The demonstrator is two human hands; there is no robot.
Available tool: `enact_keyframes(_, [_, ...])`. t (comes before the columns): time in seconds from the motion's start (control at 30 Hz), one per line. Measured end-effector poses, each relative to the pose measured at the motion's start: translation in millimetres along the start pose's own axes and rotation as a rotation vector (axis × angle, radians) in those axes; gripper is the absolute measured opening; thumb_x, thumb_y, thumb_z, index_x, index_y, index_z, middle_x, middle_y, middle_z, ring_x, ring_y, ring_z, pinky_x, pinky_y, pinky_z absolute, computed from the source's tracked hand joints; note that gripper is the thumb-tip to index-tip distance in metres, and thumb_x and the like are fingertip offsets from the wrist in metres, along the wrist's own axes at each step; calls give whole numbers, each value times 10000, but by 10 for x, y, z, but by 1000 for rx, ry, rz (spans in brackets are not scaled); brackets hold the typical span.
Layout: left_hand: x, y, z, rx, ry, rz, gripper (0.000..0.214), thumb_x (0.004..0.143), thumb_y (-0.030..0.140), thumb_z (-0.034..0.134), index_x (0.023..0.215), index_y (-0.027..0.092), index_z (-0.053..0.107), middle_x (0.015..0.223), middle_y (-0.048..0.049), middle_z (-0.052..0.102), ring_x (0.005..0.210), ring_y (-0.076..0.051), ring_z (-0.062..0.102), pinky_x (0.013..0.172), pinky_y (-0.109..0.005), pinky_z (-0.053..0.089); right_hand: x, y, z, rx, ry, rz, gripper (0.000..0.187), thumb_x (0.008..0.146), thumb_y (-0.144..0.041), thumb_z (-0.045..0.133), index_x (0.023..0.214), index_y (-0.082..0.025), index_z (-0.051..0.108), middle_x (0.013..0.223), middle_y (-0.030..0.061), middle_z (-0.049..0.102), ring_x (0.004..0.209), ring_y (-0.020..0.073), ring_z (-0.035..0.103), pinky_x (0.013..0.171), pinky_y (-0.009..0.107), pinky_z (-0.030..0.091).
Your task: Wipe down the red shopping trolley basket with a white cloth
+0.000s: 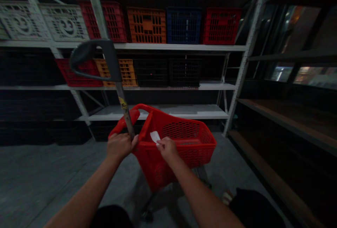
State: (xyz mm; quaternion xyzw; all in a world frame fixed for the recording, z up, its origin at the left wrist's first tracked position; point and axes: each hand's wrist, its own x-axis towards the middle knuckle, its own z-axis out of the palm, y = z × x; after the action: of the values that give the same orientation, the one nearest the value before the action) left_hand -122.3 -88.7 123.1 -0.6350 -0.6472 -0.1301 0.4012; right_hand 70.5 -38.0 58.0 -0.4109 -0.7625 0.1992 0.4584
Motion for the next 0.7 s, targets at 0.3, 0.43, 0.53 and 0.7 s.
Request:
enact_keyframes(0.3, [12, 65, -30, -6, 19, -24, 545, 828, 501, 272, 580, 151, 609, 588, -84, 648, 611, -223, 608, 618, -332, 332, -225, 415, -463, -67, 73, 89, 255, 697, -9, 553, 810, -180, 705, 809, 57, 696, 753, 152, 622, 736, 248, 460])
enact_keyframes(0.43, [15, 91, -13, 21, 16, -7, 514, 822, 472, 290, 568, 156, 606, 594, -84, 650, 612, -220, 604, 640, -336, 337, -51, -85, -66, 65, 27, -5, 251, 743, -59, 538, 869, -214, 691, 852, 21, 703, 766, 125, 634, 727, 208, 462])
enact_keyframes(0.53, [10, 74, -5, 25, 16, 0, 487, 819, 446, 298, 584, 156, 611, 609, -84, 655, 613, -219, 603, 641, -336, 334, 33, -331, 120, 68, 9, -65, 252, 761, -68, 519, 895, -204, 683, 882, 22, 699, 797, 115, 630, 755, 192, 451])
enact_keyframes(0.7, [14, 22, -9, -12, 21, 7, 510, 818, 482, 299, 578, 160, 612, 597, -83, 655, 608, -223, 604, 605, -332, 314, -102, 85, -184, -185, -14, 15, 266, 718, -25, 501, 819, -168, 701, 816, 70, 698, 761, 149, 628, 733, 219, 449])
